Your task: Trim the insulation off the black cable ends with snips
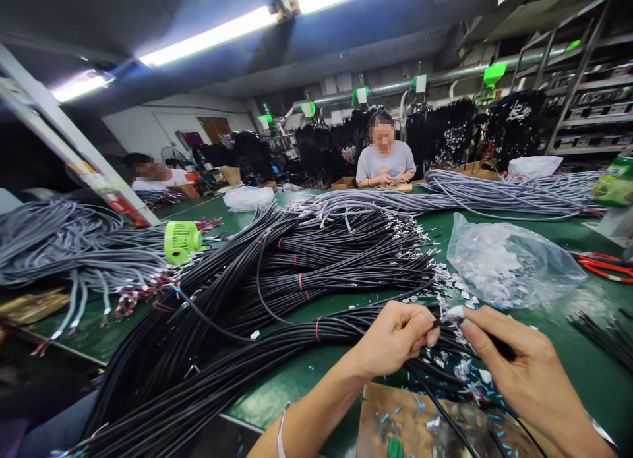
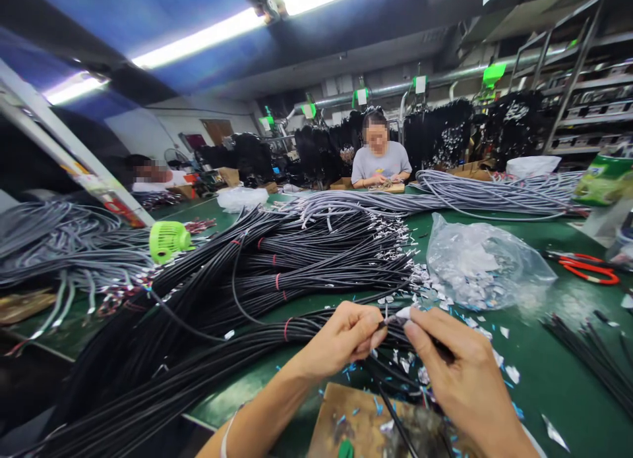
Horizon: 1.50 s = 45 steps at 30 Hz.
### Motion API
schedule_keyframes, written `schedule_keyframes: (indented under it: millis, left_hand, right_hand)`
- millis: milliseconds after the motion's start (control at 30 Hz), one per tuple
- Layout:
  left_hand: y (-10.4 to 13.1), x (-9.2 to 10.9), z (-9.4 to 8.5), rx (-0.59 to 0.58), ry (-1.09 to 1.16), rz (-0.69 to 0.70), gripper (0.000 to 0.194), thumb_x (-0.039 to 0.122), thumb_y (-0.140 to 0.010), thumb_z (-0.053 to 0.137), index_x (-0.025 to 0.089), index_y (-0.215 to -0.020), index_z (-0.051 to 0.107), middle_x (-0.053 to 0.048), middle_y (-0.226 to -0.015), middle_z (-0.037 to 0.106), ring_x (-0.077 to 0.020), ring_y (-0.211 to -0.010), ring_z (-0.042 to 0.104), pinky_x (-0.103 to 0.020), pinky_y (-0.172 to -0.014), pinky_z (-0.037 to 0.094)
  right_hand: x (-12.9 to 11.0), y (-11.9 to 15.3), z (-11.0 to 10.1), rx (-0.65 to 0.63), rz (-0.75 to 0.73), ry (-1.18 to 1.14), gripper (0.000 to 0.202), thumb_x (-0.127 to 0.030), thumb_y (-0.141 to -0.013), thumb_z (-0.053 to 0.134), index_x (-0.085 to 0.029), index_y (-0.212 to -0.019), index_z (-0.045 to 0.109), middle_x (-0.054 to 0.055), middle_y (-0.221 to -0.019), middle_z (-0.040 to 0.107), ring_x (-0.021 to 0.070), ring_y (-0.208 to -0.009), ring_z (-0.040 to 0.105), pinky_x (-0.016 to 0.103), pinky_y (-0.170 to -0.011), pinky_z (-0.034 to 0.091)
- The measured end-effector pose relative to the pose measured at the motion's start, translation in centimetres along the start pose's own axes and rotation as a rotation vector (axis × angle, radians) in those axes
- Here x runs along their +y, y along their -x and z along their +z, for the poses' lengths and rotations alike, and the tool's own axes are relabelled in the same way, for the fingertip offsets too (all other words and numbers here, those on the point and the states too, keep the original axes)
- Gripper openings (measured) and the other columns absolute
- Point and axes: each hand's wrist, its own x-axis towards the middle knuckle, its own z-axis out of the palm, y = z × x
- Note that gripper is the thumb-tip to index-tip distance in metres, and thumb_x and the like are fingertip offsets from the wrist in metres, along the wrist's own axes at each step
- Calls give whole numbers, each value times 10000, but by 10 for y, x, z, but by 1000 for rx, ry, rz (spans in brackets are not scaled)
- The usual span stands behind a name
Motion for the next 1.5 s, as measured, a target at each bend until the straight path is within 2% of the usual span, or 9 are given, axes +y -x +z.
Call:
schedule_keyframes:
  millis: [167,367,533,633,767,900,1100,1267,1500]
  left_hand:
    - [7,10,2,147,-435,145,402,293,-917,416,136,-564,528,34,-496,424,-74,-478,343,-224,-495,257]
    - [10,4,7,245,-921,322,271,198,-878,481,135,-657,625,1,-596,558,-101,-540,472,-238,-526,308]
    - [7,-5,2,174,-1207,402,239,234,-889,500,157,-727,659,0,-634,547,-129,-583,498,-269,-523,300]
    - [5,-4,-1,110,-1213,398,231,217,-888,512,149,-722,658,-4,-648,551,-134,-611,502,-270,-547,322]
    - [6,4,-5,1,-987,390,149,153,-866,554,133,-795,683,-10,-716,601,-118,-666,534,-229,-608,378]
    - [9,12,-6,43,-883,383,165,136,-869,544,124,-776,680,-13,-694,604,-113,-644,529,-222,-595,373]
    - [14,13,-2,113,-1036,348,263,221,-889,497,150,-679,638,4,-620,566,-112,-581,504,-245,-541,313]
    - [12,6,0,88,-1235,334,326,281,-891,483,155,-602,566,6,-601,550,-115,-560,495,-271,-517,255]
    - [11,6,-1,16,-1275,313,313,285,-893,486,163,-615,563,10,-623,551,-115,-581,503,-268,-513,256]
  right_hand:
    - [1,2,-12,73,-168,58,206,-212,-830,612,-192,-1035,593,53,-884,640,167,-735,636,256,-620,499]
    - [3,6,-16,-111,-487,277,310,8,-827,407,-100,-1078,554,137,-944,648,171,-698,651,260,-555,467]
    - [2,4,-11,-278,-507,330,233,-25,-846,374,-116,-892,583,48,-645,604,155,-453,561,272,-412,378]
    - [3,4,-8,-347,-441,271,248,-18,-823,376,-160,-794,577,15,-593,563,155,-429,535,273,-400,345]
    - [6,-2,-10,-326,-253,69,182,-55,-811,448,-172,-862,577,8,-658,588,134,-507,554,242,-462,386]
    - [1,-10,-19,-334,-115,-96,107,-98,-834,526,-185,-794,575,-31,-602,537,86,-486,477,196,-462,366]
    - [-1,-1,-22,-396,-250,-55,184,-35,-802,511,-182,-889,579,37,-852,642,114,-634,571,226,-569,406]
    - [5,4,-15,-544,-281,56,218,-9,-778,461,-195,-774,575,-15,-647,578,125,-512,529,259,-493,306]
    - [7,1,-19,-730,-169,7,226,7,-759,486,-203,-759,568,-33,-642,552,122,-560,510,247,-541,312]
